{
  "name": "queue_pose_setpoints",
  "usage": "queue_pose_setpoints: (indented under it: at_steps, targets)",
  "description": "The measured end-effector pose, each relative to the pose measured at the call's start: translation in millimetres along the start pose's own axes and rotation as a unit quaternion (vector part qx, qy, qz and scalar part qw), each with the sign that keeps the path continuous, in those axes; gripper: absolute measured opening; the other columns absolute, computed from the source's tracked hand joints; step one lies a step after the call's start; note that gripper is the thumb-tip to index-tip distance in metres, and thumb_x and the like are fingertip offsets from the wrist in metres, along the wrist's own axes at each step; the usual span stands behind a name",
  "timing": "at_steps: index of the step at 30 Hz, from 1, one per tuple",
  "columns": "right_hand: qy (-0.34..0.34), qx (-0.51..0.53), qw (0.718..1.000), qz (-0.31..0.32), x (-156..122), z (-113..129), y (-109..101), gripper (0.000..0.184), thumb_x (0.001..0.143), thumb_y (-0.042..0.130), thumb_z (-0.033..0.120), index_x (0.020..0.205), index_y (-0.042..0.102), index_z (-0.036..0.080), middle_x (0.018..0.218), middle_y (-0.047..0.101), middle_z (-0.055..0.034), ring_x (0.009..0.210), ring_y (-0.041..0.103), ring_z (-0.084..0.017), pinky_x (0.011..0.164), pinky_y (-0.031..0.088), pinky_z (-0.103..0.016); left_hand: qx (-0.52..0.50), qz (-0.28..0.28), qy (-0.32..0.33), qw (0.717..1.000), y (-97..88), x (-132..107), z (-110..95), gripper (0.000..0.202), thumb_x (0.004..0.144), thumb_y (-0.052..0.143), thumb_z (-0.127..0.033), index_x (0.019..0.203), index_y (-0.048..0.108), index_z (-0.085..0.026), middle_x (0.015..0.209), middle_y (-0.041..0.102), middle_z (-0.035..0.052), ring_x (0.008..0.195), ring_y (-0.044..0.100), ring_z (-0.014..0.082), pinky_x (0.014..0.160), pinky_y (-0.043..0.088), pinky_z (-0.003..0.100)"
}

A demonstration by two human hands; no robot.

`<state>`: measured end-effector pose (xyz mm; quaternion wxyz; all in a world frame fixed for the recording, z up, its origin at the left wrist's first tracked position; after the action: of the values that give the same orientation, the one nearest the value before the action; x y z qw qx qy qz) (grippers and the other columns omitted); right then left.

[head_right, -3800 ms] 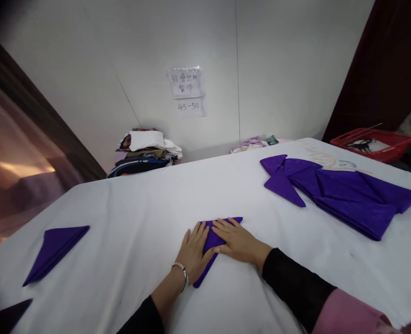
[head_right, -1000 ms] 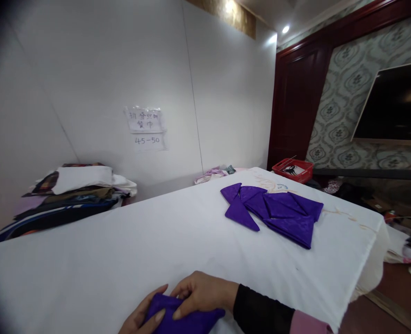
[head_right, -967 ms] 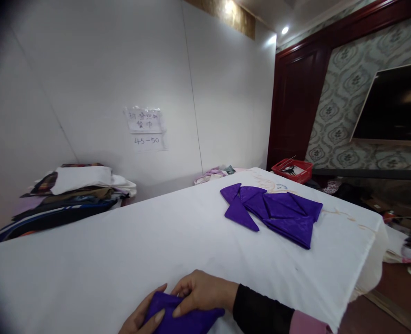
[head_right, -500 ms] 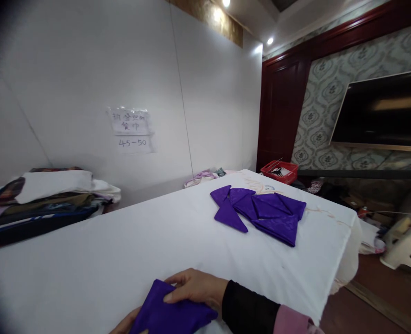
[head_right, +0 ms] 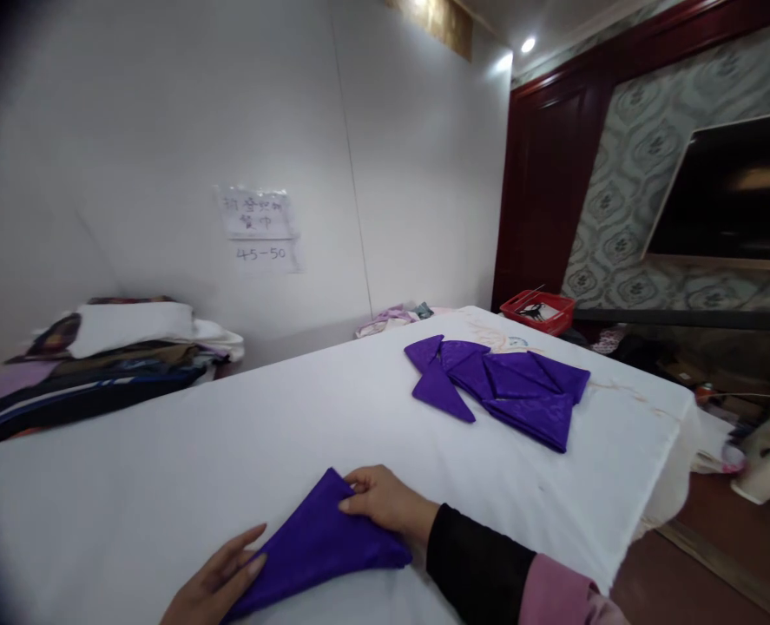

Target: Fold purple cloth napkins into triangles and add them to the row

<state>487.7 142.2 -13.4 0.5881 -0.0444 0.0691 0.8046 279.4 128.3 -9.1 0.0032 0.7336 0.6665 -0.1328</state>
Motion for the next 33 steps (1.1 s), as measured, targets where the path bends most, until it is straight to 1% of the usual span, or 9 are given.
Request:
queue_pose_setpoints:
  at_steps: [4, 8, 12, 15, 17, 19, 24, 28, 33]
  targets:
    - [-0.074, -0.209, 0.974, -0.043, -8, 16, -5, 0.036, 0.074, 0.059, 0.027, 0.109, 0.062, 0.019, 0.082, 0.065, -0.0016, 0.065, 0.056, -0.013, 0.059, 0.042, -0.024, 0.068, -0.062, 0.038, 0.995, -12.0, 1, 3, 0.054, 0.062, 0.064, -0.057, 0.101, 0.061, -0.019, 0.070, 0.065, -0.0010, 0.059, 0.060, 0.0183, 0.047, 0.046, 0.026]
    - [-0.123, -0.376, 0.917, -0.052, -16, 27, -3, 0.039, 0.079, 0.053, 0.028, 0.118, 0.057, 0.020, 0.086, 0.066, -0.0041, 0.075, 0.058, -0.018, 0.070, 0.043, -0.030, 0.205, -0.129, 0.138, 0.960, -17.7, -7, -8, 0.037, 0.071, 0.058, -0.046, 0.099, 0.060, -0.021, 0.072, 0.065, -0.0016, 0.068, 0.061, 0.0178, 0.066, 0.048, 0.031]
    - [-0.132, -0.426, 0.894, -0.035, -18, 27, 0, 0.037, 0.082, 0.049, 0.032, 0.117, 0.057, 0.021, 0.087, 0.065, -0.0048, 0.078, 0.059, -0.020, 0.072, 0.044, -0.032, 0.292, -0.173, 0.163, 0.926, -27.8, -13, -19, 0.030, 0.078, 0.052, -0.040, 0.100, 0.060, -0.022, 0.082, 0.064, -0.0007, 0.064, 0.058, 0.0141, 0.063, 0.048, 0.029]
    - [-0.120, -0.430, 0.894, -0.028, -17, 22, -1, 0.038, 0.083, 0.047, 0.035, 0.117, 0.056, 0.020, 0.085, 0.065, -0.0042, 0.075, 0.059, -0.020, 0.071, 0.044, -0.033, 0.294, -0.205, 0.158, 0.920, -46.9, -16, -25, 0.026, 0.082, 0.048, -0.038, 0.096, 0.061, -0.021, 0.081, 0.064, -0.0002, 0.060, 0.055, 0.0121, 0.060, 0.047, 0.027]
    - [-0.113, -0.430, 0.895, -0.023, -17, 20, -2, 0.038, 0.084, 0.046, 0.037, 0.117, 0.056, 0.020, 0.085, 0.065, -0.0037, 0.074, 0.059, -0.019, 0.070, 0.045, -0.033, 0.278, -0.191, 0.167, 0.926, -56.2, -18, -30, 0.022, 0.082, 0.048, -0.034, 0.093, 0.063, -0.021, 0.079, 0.064, -0.0004, 0.062, 0.055, 0.0118, 0.061, 0.047, 0.026]
    - [-0.109, -0.433, 0.895, -0.022, -17, 18, -3, 0.038, 0.084, 0.046, 0.039, 0.117, 0.056, 0.021, 0.086, 0.065, -0.0037, 0.073, 0.060, -0.019, 0.069, 0.046, -0.033, 0.256, -0.129, 0.181, 0.941, -55.8, -19, -32, 0.020, 0.080, 0.050, -0.028, 0.092, 0.064, -0.022, 0.081, 0.065, -0.0001, 0.067, 0.057, 0.0119, 0.063, 0.047, 0.026]
    - [-0.147, -0.452, 0.879, -0.038, -25, 31, -1, 0.035, 0.086, 0.043, 0.039, 0.115, 0.055, 0.024, 0.102, 0.063, -0.0059, 0.081, 0.061, -0.021, 0.071, 0.050, -0.036, 0.255, 0.042, 0.160, 0.953, -33.9, -28, -24, 0.041, 0.064, 0.062, -0.015, 0.104, 0.062, -0.023, 0.102, 0.064, 0.0025, 0.093, 0.058, 0.0170, 0.082, 0.046, 0.031]
    - [-0.265, -0.453, 0.849, -0.058, -47, 61, 18, 0.033, 0.088, 0.043, 0.036, 0.117, 0.054, 0.025, 0.121, 0.055, -0.0077, 0.109, 0.053, -0.023, 0.091, 0.046, -0.041, 0.305, 0.041, 0.196, 0.931, -21.8, -30, -28, 0.041, 0.062, 0.066, -0.016, 0.102, 0.063, -0.022, 0.097, 0.065, 0.0028, 0.093, 0.057, 0.0192, 0.087, 0.045, 0.036]
    - [-0.315, -0.502, 0.803, 0.065, -60, 51, 55, 0.041, 0.088, 0.047, 0.036, 0.128, 0.048, 0.025, 0.135, 0.046, -0.0064, 0.126, 0.039, -0.023, 0.103, 0.036, -0.044, 0.379, 0.015, 0.231, 0.896, -14.7, -28, -30, 0.026, 0.069, 0.059, -0.012, 0.093, 0.065, -0.022, 0.088, 0.066, 0.0020, 0.087, 0.057, 0.0177, 0.082, 0.046, 0.033]
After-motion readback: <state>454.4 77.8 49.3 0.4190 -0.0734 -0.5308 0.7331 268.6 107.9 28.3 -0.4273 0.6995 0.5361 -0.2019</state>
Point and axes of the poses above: each hand's wrist, its own x-axis towards the middle knuckle, its own y-axis out of the palm, z = x × y, the point moved 10 cm from there along x, towards the middle knuckle
